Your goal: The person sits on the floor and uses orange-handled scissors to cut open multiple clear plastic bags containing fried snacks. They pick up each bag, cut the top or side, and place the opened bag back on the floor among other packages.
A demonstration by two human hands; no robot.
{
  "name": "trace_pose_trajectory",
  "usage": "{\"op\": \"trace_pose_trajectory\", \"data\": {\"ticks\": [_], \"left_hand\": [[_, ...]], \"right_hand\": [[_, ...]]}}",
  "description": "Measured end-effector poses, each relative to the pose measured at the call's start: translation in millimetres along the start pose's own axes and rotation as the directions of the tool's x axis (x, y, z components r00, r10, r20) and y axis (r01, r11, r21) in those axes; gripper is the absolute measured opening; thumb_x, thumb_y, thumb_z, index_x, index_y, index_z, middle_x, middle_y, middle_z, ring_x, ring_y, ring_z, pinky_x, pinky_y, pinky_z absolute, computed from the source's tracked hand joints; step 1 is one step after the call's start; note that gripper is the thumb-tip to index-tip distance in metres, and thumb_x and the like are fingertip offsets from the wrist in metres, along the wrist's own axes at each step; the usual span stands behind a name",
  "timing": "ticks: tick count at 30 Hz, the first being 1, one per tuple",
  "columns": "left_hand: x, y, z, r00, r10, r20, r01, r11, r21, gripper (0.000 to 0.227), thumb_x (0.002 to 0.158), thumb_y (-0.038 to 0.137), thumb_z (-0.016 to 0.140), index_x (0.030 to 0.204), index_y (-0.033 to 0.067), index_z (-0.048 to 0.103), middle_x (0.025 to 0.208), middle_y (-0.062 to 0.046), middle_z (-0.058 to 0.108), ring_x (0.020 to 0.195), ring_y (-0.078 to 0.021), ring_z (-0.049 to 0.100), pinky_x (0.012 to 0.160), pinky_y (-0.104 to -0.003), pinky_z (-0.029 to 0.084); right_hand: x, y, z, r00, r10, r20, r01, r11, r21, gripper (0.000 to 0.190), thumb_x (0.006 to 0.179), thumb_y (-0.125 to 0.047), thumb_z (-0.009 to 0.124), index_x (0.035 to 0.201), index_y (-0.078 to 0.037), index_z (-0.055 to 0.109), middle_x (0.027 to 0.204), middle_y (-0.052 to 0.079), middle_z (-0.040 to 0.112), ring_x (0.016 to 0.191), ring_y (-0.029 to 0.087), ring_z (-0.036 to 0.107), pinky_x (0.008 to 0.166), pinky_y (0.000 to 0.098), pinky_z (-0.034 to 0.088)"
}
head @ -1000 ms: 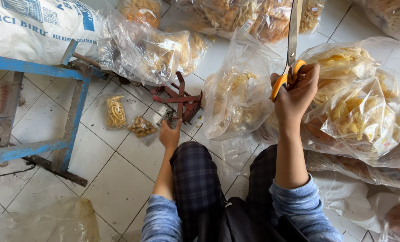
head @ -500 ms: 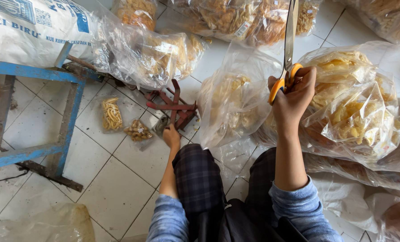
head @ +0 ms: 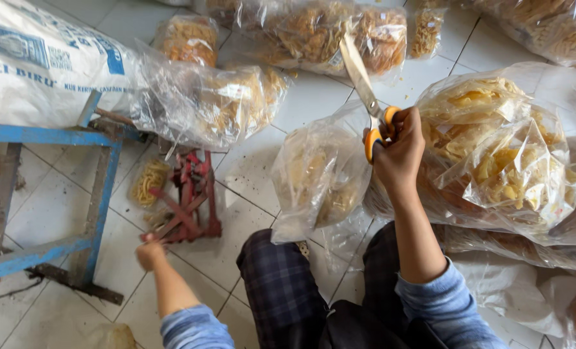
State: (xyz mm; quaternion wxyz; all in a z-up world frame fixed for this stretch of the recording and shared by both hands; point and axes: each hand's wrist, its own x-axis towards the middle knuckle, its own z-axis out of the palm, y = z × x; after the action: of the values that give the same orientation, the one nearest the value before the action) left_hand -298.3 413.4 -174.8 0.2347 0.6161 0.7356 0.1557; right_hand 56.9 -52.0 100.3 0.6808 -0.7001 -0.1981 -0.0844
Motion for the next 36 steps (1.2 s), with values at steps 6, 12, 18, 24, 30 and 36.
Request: {"op": "trace_pose_trajectory", "data": {"ticks": [6, 12, 18, 24, 30, 36], "left_hand": [[32, 3, -25, 0.982, 0.19, 0.007, -0.182, 0.949, -0.257, 0.053, 0.11, 0.049, 0.061, 0.115, -0.0032, 0.066, 0.112, -0.021, 0.07, 0.104, -0.0393, 0.064, 0.09, -0.051, 0.05], [-84, -35, 22, 0.726, 0.549, -0.414, -0.562, 0.821, 0.103, 0.034, 0.101, 0.038, 0.072, 0.115, 0.007, 0.067, 0.118, -0.01, 0.066, 0.111, -0.0322, 0.061, 0.09, -0.05, 0.048], [-88, -44, 30, 0.744, 0.553, -0.374, -0.65, 0.728, -0.216, 0.007, 0.096, 0.002, 0.076, 0.102, 0.0021, 0.078, 0.107, -0.007, 0.062, 0.089, -0.0227, 0.065, 0.071, -0.036, 0.057], [-61, -53, 22, 0.697, 0.641, -0.321, -0.702, 0.702, -0.123, 0.011, 0.09, 0.001, 0.081, 0.1, 0.0033, 0.079, 0.099, -0.008, 0.063, 0.087, -0.0263, 0.066, 0.076, -0.04, 0.055], [-30, -48, 8, 0.711, 0.62, -0.332, -0.67, 0.74, -0.053, 0.011, 0.088, -0.002, 0.081, 0.097, 0.0025, 0.078, 0.099, -0.011, 0.063, 0.086, -0.0314, 0.066, 0.075, -0.042, 0.054], [-64, 19, 13, 0.842, 0.507, -0.187, -0.522, 0.852, -0.042, 0.08, 0.067, 0.023, 0.095, 0.126, -0.0136, 0.055, 0.132, -0.039, 0.045, 0.108, -0.0564, 0.052, 0.081, -0.062, 0.048]], "right_hand": [[-9, 2, 5, 0.996, 0.081, 0.02, -0.078, 0.989, -0.128, 0.038, 0.094, 0.01, 0.077, 0.103, -0.004, 0.043, 0.091, 0.001, 0.046, 0.082, 0.006, 0.04, 0.067, 0.0168, 0.04], [-8, 7, 13, 0.998, 0.061, 0.007, -0.06, 0.992, -0.115, 0.04, 0.092, 0.01, 0.079, 0.102, -0.004, 0.042, 0.091, 0.0, 0.043, 0.081, 0.007, 0.038, 0.066, 0.0177, 0.038], [-3, 7, 14, 0.999, 0.03, 0.011, -0.029, 0.998, -0.063, 0.041, 0.091, 0.011, 0.077, 0.101, -0.005, 0.041, 0.095, -0.002, 0.046, 0.084, 0.005, 0.041, 0.071, 0.0172, 0.042], [-1, 11, 10, 0.999, -0.035, -0.028, 0.033, 0.997, -0.076, 0.044, 0.09, 0.012, 0.08, 0.099, -0.004, 0.04, 0.089, 0.0, 0.04, 0.08, 0.007, 0.037, 0.066, 0.0203, 0.037], [-1, 2, 18, 0.979, 0.172, -0.111, -0.148, 0.968, 0.202, 0.03, 0.088, 0.011, 0.067, 0.099, -0.004, 0.044, 0.086, 0.009, 0.062, 0.066, 0.016, 0.07, 0.045, 0.0281, 0.06], [-11, 0, 31, 0.979, 0.191, -0.068, -0.165, 0.945, 0.284, 0.024, 0.092, 0.01, 0.062, 0.103, -0.003, 0.043, 0.088, 0.011, 0.063, 0.073, 0.019, 0.073, 0.053, 0.0329, 0.062]]}}
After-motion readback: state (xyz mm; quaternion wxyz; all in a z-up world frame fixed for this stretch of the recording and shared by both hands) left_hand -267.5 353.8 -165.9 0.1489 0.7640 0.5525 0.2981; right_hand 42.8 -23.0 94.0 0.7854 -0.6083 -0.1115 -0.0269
